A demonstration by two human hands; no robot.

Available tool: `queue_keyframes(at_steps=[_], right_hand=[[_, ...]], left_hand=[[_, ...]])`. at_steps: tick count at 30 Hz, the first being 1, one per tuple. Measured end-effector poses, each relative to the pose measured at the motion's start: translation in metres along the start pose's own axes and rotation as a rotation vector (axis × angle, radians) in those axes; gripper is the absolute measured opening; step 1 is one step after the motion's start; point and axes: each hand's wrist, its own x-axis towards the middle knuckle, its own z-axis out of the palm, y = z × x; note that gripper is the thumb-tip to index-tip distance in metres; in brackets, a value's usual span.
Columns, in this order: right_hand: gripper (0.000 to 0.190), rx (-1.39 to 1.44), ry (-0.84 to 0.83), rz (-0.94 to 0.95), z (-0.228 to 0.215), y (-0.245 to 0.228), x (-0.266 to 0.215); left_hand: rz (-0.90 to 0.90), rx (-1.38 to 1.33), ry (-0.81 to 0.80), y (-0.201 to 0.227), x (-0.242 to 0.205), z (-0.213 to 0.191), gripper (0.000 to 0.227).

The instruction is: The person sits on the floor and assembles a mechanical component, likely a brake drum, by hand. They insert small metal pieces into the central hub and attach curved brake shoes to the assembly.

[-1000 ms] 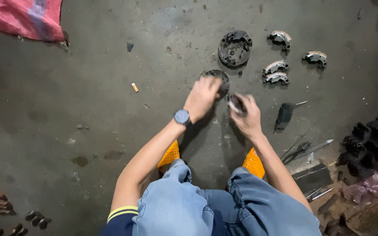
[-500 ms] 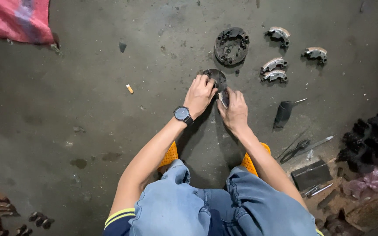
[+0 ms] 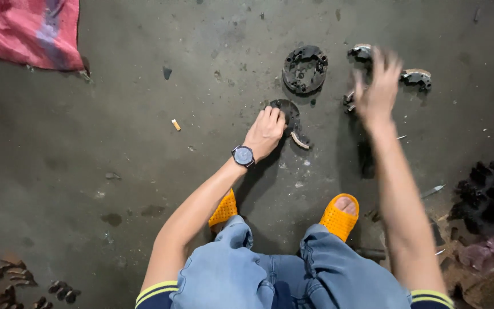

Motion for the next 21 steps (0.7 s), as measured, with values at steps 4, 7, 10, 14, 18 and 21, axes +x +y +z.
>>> queue_keyframes(at_steps=[4, 7, 10, 14, 18, 21], right_hand=[[0.054, -0.132, -0.396, 0.065, 0.002, 0.022, 0.053], [0.047, -0.321, -0.471, -0.014, 0.017, 0.047, 0.057], [0.025, 0.023, 0.012, -0.180, -0.010, 0.031, 0.035], [0.021, 1.164, 0.134, 0.227, -0.058, -0.009, -0.037], [0.021, 1.881, 0.174, 0.730, -0.037, 0.003, -0.123], [0.014, 1.525, 0.161, 0.855, 0.003, -0.001, -0.151]], left_hand=[[-0.038, -0.044, -0.030, 0.001, -0.003, 0.005, 0.022], [-0.057, -0.103, -0.030, 0.002, -0.006, 0.008, 0.023], [-0.071, -0.103, -0.058, 0.002, -0.007, 0.010, 0.021], [-0.090, -0.160, -0.051, 0.003, -0.006, 0.014, 0.018], [-0.051, -0.081, 0.033, 0.001, -0.013, 0.029, 0.028], [-0.067, -0.070, 0.034, 0.000, -0.013, 0.031, 0.027]])
